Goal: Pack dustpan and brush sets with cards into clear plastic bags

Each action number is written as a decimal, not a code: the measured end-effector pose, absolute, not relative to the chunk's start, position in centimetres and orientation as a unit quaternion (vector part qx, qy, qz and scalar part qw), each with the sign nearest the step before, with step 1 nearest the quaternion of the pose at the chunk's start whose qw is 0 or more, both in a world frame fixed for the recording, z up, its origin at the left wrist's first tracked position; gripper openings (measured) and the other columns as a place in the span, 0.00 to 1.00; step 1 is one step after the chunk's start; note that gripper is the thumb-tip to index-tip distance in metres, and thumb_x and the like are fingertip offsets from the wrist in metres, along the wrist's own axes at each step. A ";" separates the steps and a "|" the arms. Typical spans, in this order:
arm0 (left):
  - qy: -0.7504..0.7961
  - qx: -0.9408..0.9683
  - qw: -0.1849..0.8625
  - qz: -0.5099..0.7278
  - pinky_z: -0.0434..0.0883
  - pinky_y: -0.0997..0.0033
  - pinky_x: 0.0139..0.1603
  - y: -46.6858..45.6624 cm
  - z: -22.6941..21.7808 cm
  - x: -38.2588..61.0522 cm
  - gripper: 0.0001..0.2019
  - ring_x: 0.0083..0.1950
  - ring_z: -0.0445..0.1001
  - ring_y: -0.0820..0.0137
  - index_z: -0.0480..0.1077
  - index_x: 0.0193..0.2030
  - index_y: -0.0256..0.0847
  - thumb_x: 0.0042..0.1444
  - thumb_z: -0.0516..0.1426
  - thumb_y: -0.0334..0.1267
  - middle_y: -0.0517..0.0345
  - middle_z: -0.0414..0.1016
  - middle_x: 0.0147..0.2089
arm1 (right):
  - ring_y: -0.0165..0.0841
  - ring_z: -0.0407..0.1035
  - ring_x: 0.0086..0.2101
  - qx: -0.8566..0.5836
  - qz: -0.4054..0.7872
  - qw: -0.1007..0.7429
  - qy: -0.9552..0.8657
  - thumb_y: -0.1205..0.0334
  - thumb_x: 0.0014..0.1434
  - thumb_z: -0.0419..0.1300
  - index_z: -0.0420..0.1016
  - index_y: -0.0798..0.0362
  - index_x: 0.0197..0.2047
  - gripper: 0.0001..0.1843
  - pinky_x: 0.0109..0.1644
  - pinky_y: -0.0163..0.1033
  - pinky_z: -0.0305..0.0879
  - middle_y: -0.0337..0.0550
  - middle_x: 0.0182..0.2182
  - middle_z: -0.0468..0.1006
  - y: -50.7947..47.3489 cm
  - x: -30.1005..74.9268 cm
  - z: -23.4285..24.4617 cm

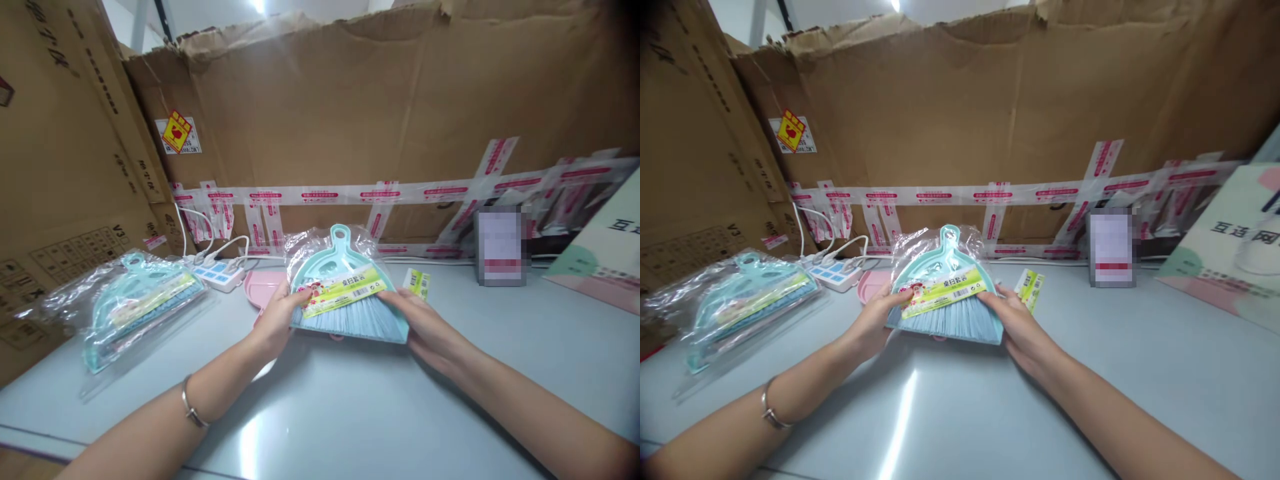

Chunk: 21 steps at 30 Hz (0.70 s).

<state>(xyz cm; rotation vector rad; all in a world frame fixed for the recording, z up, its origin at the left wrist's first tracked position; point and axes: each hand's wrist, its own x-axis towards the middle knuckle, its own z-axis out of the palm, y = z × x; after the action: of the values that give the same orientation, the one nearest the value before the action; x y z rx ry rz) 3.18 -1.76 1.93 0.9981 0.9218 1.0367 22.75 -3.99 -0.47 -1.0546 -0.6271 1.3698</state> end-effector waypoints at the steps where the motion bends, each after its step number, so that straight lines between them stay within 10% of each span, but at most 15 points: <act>1: 0.412 0.445 0.652 0.455 0.71 0.71 0.29 -1.8 1.9 3.2 0.24 0.35 0.77 0.66 0.63 0.54 0.43 0.49 0.58 0.33 0.53 0.76 0.45 | 0.32 0.74 0.28 -0.451 0.619 0.585 -0.266 0.68 0.49 0.63 0.72 0.56 0.42 0.14 0.30 0.34 0.71 0.43 0.31 0.80 -4.1 22.7 -0.2; 17: 0.519 0.487 0.611 0.346 0.71 0.72 0.30 -1.0 1.4 2.6 0.22 0.33 0.74 0.70 0.63 0.47 0.38 0.45 0.63 0.37 0.51 0.76 0.40 | 0.35 0.76 0.29 -0.458 0.667 0.543 -0.227 0.58 0.55 0.57 0.74 0.57 0.45 0.16 0.31 0.36 0.73 0.46 0.33 0.81 -4.7 21.9 0.4; 21: 0.519 0.479 0.613 0.354 0.70 0.71 0.30 -1.1 1.4 2.8 0.21 0.33 0.74 0.69 0.63 0.49 0.37 0.48 0.62 0.37 0.50 0.76 0.40 | 0.32 0.75 0.26 -0.502 0.648 0.519 -0.241 0.69 0.52 0.61 0.72 0.60 0.47 0.17 0.28 0.32 0.71 0.47 0.31 0.81 -4.7 21.9 -0.1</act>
<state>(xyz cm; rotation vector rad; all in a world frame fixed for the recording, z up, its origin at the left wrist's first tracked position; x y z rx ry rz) 2.83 -1.12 1.37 1.1051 1.1978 0.8161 21.93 -4.68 -0.15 -1.2049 -0.5790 1.5535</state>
